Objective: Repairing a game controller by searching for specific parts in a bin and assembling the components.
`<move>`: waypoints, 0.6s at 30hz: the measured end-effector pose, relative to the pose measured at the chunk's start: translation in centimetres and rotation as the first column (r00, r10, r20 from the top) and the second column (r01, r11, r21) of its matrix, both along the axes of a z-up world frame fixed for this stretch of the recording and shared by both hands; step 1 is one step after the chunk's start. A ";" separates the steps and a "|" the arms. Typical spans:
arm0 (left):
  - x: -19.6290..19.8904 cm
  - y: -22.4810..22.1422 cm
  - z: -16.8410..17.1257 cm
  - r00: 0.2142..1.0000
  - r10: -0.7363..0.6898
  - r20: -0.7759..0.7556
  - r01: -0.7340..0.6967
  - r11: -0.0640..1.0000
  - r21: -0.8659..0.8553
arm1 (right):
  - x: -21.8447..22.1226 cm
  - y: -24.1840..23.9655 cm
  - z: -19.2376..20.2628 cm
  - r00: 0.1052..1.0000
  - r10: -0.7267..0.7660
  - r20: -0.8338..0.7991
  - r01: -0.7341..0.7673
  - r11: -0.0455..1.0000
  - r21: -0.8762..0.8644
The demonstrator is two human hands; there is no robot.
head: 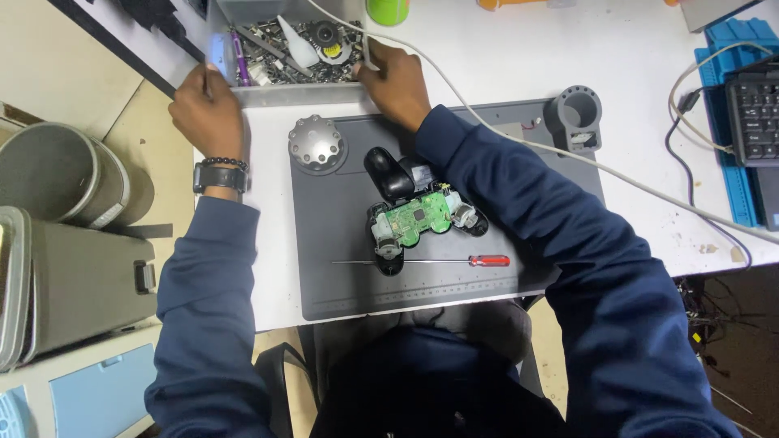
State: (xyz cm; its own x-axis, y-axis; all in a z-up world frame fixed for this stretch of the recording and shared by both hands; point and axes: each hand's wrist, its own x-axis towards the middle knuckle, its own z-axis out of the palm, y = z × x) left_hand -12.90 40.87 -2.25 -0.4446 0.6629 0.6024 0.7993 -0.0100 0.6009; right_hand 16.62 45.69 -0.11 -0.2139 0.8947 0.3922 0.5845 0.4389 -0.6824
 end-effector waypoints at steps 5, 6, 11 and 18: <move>-0.2 -0.5 0.3 0.990 0.101 -0.094 -0.089 0.988 0.124 | 1.8 -0.7 0.8 0.950 0.293 0.107 -0.289 0.956 -0.058; -0.2 -0.5 0.3 0.990 0.101 -0.095 -0.088 0.988 0.127 | 2.0 -0.6 0.3 0.950 0.292 0.108 -0.288 0.956 -0.055; -0.9 0.0 -0.9 0.994 0.085 -0.067 -0.071 0.980 0.187 | 1.8 -0.1 -0.9 0.945 0.322 0.051 -0.318 0.945 -0.073; -0.1 -1.3 0.5 0.994 -0.095 -0.055 0.101 0.989 0.111 | 1.5 0.4 -1.3 0.928 0.226 0.297 -0.241 0.971 0.014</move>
